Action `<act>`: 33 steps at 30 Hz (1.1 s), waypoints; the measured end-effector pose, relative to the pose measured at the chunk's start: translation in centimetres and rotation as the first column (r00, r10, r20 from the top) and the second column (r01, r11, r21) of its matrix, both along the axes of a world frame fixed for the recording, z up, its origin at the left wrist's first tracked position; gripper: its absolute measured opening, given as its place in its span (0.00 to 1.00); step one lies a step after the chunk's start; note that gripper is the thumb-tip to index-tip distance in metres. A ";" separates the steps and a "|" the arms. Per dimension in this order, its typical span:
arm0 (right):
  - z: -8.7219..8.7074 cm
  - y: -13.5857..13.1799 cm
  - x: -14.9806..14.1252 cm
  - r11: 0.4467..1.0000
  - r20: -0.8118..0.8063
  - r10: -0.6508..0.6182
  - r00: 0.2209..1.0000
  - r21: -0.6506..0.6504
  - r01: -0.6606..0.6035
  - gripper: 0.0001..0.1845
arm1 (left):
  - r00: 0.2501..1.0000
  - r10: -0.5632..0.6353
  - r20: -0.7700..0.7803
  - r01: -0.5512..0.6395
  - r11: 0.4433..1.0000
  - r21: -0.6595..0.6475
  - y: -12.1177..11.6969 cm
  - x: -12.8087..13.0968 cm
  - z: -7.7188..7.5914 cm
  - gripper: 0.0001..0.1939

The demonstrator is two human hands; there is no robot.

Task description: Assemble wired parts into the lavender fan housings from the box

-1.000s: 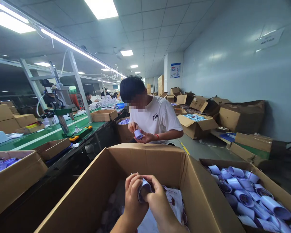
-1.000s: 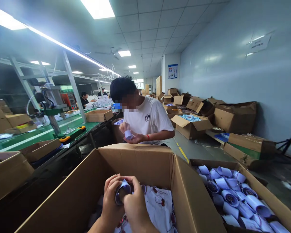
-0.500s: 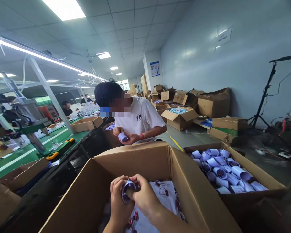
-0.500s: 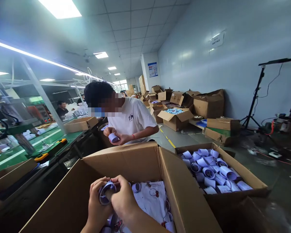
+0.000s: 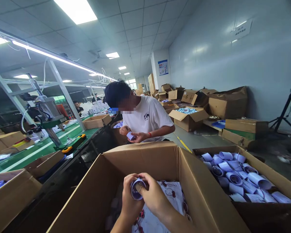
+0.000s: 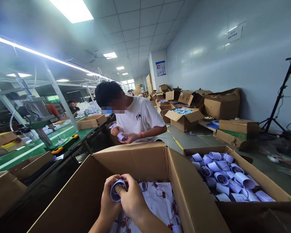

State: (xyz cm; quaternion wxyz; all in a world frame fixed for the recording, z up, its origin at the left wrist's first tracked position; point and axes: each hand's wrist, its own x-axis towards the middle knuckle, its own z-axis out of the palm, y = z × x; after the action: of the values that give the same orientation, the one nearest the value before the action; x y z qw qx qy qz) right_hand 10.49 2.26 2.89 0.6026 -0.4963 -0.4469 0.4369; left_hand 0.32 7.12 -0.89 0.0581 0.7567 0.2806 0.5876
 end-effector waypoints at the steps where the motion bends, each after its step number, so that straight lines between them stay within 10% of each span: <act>1: -0.1 0.0 0.0 1.000 0.015 0.001 1.000 0.002 -0.001 0.15 | 1.000 0.000 -0.008 0.001 1.000 0.010 0.0 0.1 0.0 0.18; 12: -0.5 -0.6 -1.1 0.998 0.056 -0.027 0.998 0.065 0.023 0.14 | 0.996 0.018 -0.085 -0.010 0.996 0.092 -0.6 -0.9 0.3 0.15; 18: -0.6 0.0 -0.1 0.992 -0.041 0.123 0.992 0.022 -0.123 0.20 | 0.983 -0.051 0.178 0.090 0.972 -0.219 0.2 -0.6 0.0 0.19; 22: -0.4 0.6 2.4 0.938 -0.021 0.338 0.941 0.090 -0.335 0.31 | 0.895 -0.266 0.357 0.398 0.837 -0.376 0.5 -0.8 0.0 0.26; 27: -0.4 0.8 4.2 0.917 0.214 0.337 0.917 0.144 -0.371 0.36 | 0.683 -0.553 0.478 0.730 0.494 -0.472 -0.4 -1.1 0.5 0.31; 33: -1.3 0.8 3.8 0.918 0.387 0.156 0.909 0.284 -0.279 0.34 | 0.788 -0.511 0.343 0.615 0.632 -0.472 -1.0 -1.2 1.2 0.20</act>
State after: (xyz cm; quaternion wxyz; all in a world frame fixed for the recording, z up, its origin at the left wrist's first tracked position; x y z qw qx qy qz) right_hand 14.25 3.07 1.54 0.5332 -0.4046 -0.6690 0.3231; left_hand -0.91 6.12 0.30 0.4830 0.6990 0.1826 0.4948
